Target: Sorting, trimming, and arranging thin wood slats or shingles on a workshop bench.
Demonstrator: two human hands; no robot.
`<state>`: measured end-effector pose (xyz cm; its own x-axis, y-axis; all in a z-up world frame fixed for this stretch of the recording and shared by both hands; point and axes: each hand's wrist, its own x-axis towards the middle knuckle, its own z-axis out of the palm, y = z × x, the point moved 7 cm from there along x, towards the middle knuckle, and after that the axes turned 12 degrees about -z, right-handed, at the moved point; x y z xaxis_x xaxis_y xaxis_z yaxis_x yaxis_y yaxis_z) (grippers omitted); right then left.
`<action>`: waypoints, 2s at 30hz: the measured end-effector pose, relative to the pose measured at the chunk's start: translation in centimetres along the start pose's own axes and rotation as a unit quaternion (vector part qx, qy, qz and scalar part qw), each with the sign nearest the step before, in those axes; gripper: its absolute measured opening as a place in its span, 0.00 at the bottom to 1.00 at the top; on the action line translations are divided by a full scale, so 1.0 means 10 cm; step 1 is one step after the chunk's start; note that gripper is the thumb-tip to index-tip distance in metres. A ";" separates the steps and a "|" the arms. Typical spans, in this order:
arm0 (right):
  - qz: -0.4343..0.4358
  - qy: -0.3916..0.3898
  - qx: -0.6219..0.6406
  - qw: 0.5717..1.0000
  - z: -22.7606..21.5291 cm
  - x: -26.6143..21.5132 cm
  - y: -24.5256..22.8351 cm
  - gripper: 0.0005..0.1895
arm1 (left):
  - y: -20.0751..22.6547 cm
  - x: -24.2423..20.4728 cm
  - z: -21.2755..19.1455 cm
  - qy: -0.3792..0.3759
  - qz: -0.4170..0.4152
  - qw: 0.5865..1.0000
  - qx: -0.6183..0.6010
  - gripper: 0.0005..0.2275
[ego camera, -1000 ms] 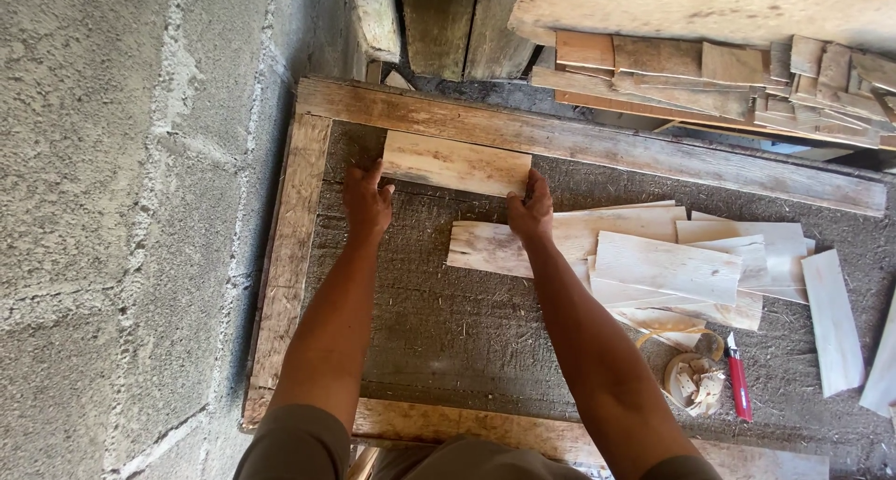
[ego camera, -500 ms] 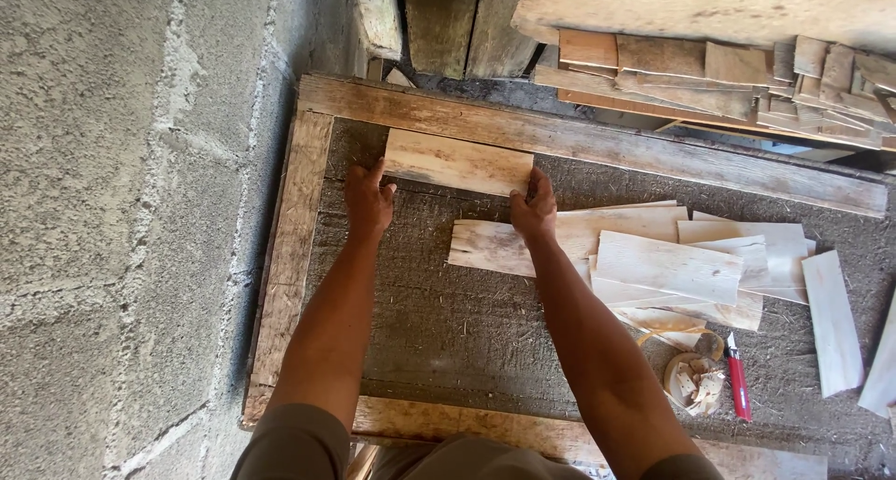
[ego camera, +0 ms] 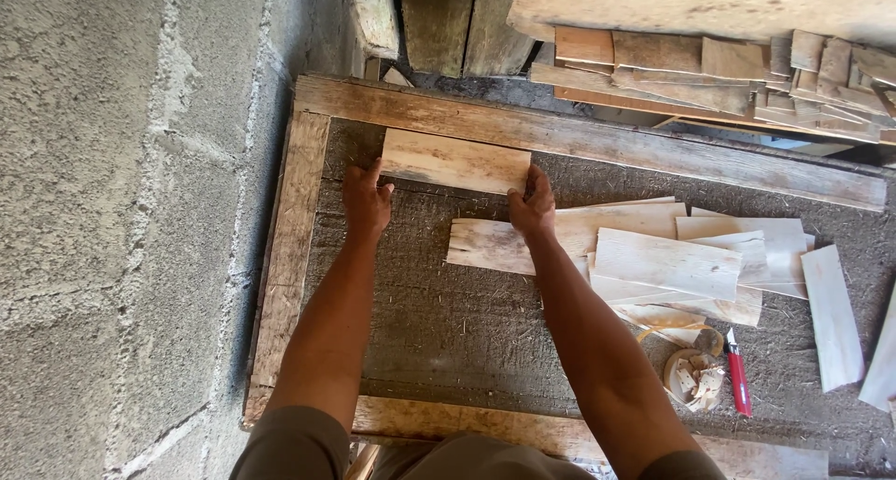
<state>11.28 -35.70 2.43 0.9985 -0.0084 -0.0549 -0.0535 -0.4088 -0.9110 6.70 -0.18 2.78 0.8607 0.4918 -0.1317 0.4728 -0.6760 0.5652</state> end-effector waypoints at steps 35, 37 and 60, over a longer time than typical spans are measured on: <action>-0.139 -0.048 -0.300 0.942 -2.26 -2.56 -0.78 0.44 | 0.73 -2.79 0.92 -0.187 -0.075 0.950 -0.239 0.16; -0.120 -0.052 -0.290 0.948 -2.32 -2.55 -0.79 0.49 | 0.93 -2.83 1.05 -0.211 -0.055 0.943 -0.252 0.16; -0.101 -0.105 -0.276 0.950 -2.03 -2.77 -0.27 0.65 | 1.22 -2.97 2.08 -0.243 -0.256 0.856 -0.378 0.17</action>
<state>-15.91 -52.93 14.73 0.9594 0.2797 -0.0351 0.2125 -0.7995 -0.5618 -9.13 -34.48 -3.37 0.6411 0.2067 -0.7391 0.7123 0.1981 0.6733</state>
